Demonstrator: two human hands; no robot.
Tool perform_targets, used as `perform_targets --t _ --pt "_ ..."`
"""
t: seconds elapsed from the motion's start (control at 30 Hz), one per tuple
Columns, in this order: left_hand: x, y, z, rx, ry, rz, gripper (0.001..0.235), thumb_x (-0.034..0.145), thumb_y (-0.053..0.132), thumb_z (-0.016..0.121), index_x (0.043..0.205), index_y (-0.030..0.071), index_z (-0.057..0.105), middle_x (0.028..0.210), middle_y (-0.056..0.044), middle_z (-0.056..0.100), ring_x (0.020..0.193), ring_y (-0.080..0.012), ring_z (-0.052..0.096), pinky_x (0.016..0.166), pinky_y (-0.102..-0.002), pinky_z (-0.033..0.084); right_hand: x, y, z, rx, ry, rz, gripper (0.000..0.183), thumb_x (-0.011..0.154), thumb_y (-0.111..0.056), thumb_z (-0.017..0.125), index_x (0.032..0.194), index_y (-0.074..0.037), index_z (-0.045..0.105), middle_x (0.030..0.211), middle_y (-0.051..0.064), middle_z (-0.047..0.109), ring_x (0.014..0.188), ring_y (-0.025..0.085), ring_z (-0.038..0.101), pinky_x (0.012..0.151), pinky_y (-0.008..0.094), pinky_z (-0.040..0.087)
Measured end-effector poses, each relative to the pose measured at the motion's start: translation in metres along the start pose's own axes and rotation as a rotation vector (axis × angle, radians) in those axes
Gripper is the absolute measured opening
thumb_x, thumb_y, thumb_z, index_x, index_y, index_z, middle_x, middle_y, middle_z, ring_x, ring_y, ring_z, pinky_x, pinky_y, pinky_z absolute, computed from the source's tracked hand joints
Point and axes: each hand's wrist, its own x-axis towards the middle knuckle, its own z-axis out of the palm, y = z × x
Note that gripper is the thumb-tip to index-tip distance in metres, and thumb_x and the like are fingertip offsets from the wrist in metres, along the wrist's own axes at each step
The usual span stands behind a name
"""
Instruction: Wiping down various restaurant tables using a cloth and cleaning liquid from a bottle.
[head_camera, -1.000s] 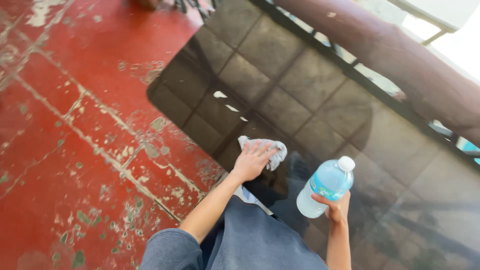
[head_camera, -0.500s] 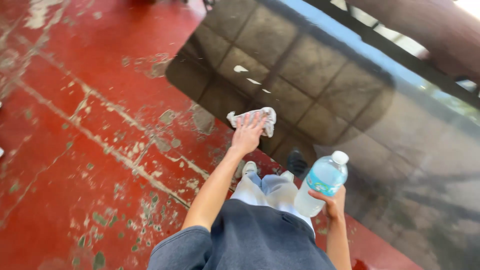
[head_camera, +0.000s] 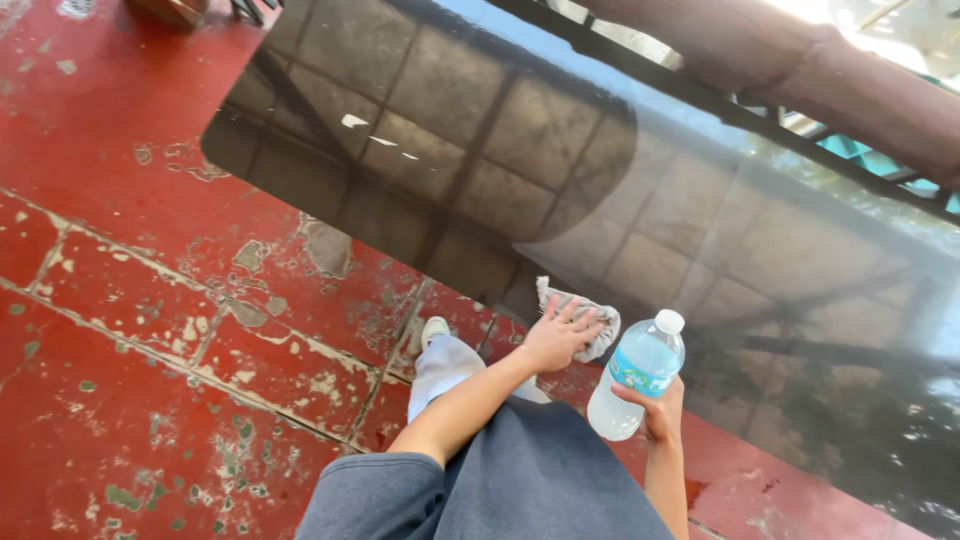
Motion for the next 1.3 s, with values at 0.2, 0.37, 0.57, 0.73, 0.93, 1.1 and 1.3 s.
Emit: perform_targets --t 0.2,0.37,0.57,0.73,0.93,1.1,1.3 --pt "0.009 0.012 -0.032 -0.119 -0.091 0.073 0.056 0.088 0.027 0.066 0.143 0.024 0.056 0.151 -0.007 0.05 0.143 -0.0331 0.041 0.116 -0.062 0.023 -0.003 0.002 -0.054 0.019 -0.002 -0.004 0.068 0.056 0.001 0.088 0.12 -0.003 0.064 0.105 0.007 0.073 0.095 0.02 0.071 0.085 0.037 0.057" --pt "-0.043 -0.056 -0.147 -0.135 0.178 -0.231 0.048 0.08 0.006 0.07 0.127 0.016 0.067 0.135 -0.01 0.064 0.129 -0.035 0.055 0.109 -0.05 0.039 0.002 -0.004 -0.08 -0.092 -0.077 -0.04 0.064 0.058 -0.003 0.09 0.117 -0.001 0.066 0.104 0.007 0.074 0.095 0.02 0.072 0.086 0.038 0.058" --pt "-0.092 -0.113 -0.104 -0.05 0.199 -0.519 0.048 0.088 0.01 0.07 0.134 0.017 0.06 0.154 -0.011 0.049 0.141 -0.0424 0.042 0.113 -0.061 0.028 -0.018 0.005 -0.102 -0.056 -0.07 -0.047 0.067 0.057 -0.005 0.09 0.119 -0.002 0.065 0.106 0.007 0.074 0.098 0.02 0.071 0.089 0.038 0.057" --pt "-0.059 -0.039 -0.052 -0.025 0.076 -0.379 0.044 0.089 0.012 0.069 0.132 0.02 0.06 0.159 -0.006 0.05 0.146 -0.0398 0.041 0.122 -0.061 0.025 -0.033 0.023 -0.126 0.081 -0.048 -0.008 0.066 0.059 -0.003 0.089 0.12 -0.001 0.064 0.106 0.008 0.073 0.098 0.022 0.071 0.088 0.039 0.058" --pt "0.036 0.112 -0.021 0.048 -0.122 0.121 0.078 0.079 0.006 0.066 0.151 0.029 0.049 0.159 -0.008 0.041 0.145 -0.0439 0.033 0.116 -0.064 0.02 -0.045 0.026 -0.145 0.16 0.028 -0.05 0.07 0.057 0.0 0.087 0.123 -0.002 0.062 0.108 0.007 0.072 0.099 0.021 0.07 0.089 0.038 0.057" --pt "0.045 0.109 0.023 0.018 -0.105 0.095 0.081 0.079 0.004 0.062 0.151 0.038 0.047 0.165 -0.006 0.033 0.152 -0.041 0.026 0.119 -0.058 0.015 -0.042 0.016 -0.145 0.209 0.03 -0.091 0.07 0.059 0.0 0.086 0.126 0.0 0.063 0.109 0.008 0.071 0.1 0.022 0.07 0.09 0.038 0.056" --pt "-0.01 0.019 -0.019 -0.008 0.018 -0.058 0.075 0.085 0.004 0.063 0.152 0.035 0.049 0.166 0.0 0.039 0.155 -0.0291 0.035 0.129 -0.05 0.019 -0.021 0.004 -0.127 0.151 -0.027 -0.085 0.068 0.058 -0.002 0.087 0.122 -0.001 0.063 0.106 0.008 0.072 0.098 0.022 0.071 0.088 0.039 0.057"
